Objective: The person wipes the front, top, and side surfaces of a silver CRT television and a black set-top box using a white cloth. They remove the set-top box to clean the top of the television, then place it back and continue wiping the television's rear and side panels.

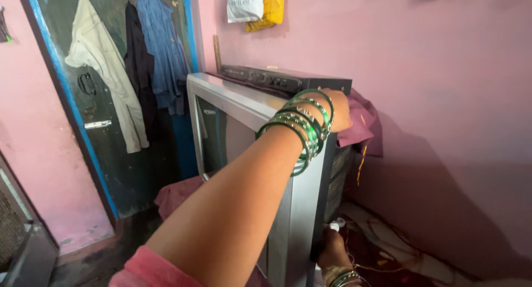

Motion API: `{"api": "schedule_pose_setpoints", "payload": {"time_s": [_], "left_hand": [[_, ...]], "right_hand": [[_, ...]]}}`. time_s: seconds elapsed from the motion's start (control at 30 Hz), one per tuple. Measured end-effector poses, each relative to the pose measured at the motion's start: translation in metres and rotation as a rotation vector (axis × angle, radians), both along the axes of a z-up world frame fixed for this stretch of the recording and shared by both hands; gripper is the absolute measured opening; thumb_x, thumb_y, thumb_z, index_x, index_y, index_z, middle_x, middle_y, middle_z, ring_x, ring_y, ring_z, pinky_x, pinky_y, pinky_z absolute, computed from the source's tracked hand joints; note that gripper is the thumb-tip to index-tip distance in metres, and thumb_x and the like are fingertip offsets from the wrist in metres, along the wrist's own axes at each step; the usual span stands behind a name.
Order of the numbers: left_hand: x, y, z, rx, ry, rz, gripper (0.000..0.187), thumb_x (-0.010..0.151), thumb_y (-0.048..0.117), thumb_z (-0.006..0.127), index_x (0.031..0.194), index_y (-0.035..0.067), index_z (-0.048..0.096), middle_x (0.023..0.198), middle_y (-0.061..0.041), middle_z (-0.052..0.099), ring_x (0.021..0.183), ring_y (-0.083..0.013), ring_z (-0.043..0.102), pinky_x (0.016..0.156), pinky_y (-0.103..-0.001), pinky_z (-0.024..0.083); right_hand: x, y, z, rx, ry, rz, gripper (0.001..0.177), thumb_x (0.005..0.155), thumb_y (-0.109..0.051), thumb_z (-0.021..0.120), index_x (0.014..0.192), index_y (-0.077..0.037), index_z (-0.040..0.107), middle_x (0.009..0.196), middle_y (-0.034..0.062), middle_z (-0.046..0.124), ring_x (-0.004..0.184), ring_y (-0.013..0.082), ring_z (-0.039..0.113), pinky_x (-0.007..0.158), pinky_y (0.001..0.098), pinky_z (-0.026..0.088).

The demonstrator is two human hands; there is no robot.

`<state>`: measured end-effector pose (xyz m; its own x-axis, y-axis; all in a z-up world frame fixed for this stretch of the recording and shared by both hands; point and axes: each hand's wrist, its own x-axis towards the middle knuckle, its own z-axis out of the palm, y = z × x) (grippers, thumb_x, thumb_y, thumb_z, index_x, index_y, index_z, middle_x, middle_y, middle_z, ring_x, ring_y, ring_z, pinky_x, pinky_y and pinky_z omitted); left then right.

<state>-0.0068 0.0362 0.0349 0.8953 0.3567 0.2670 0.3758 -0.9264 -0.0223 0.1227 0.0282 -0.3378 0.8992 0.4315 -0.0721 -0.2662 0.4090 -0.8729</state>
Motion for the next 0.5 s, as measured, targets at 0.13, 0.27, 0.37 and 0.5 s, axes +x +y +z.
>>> {"api": "schedule_pose_setpoints", "payload": {"time_s": [0.13, 0.27, 0.37, 0.5], "left_hand": [[0.002, 0.003, -0.002, 0.053, -0.015, -0.043, 0.043, 0.093, 0.039, 0.059, 0.122, 0.011, 0.073, 0.128, -0.019, 0.067, 0.120, -0.0355, 0.065, 0.104, -0.045, 0.051], [0.004, 0.006, -0.005, 0.055, 0.006, -0.050, 0.048, 0.092, 0.045, 0.059, 0.124, 0.010, 0.069, 0.126, -0.019, 0.068, 0.120, -0.0359, 0.065, 0.104, -0.045, 0.050], [0.005, 0.007, -0.005, 0.050, 0.020, -0.053, 0.049, 0.094, 0.045, 0.058, 0.124, 0.009, 0.070, 0.127, -0.020, 0.068, 0.120, -0.0362, 0.066, 0.104, -0.045, 0.051], [0.007, 0.006, -0.004, 0.147, 0.067, -0.057, 0.049, 0.096, 0.044, 0.055, 0.125, 0.007, 0.071, 0.131, -0.020, 0.066, 0.123, -0.0380, 0.063, 0.107, -0.046, 0.048]], "right_hand": [[0.018, -0.007, 0.109, 0.149, -0.030, 0.078, 0.047, 0.103, -0.051, 0.043, 0.129, -0.013, 0.055, 0.112, 0.0085, 0.064, 0.094, 0.0267, 0.064, 0.078, 0.0432, 0.051], [0.031, -0.002, 0.198, 0.269, -0.214, 0.162, 0.037, 0.100, -0.039, 0.045, 0.121, -0.012, 0.060, 0.109, 0.0072, 0.071, 0.097, 0.0233, 0.071, 0.078, 0.0414, 0.059], [0.050, 0.027, 0.134, 0.450, -0.547, 0.043, 0.044, 0.104, -0.038, 0.046, 0.133, -0.006, 0.054, 0.116, 0.0069, 0.064, 0.105, 0.0199, 0.061, 0.086, 0.0361, 0.054], [0.077, 0.035, -0.032, 0.380, -0.152, 0.092, 0.053, 0.094, -0.058, 0.045, 0.137, -0.027, 0.045, 0.118, -0.0086, 0.062, 0.100, 0.0071, 0.060, 0.083, 0.0250, 0.052]]}}
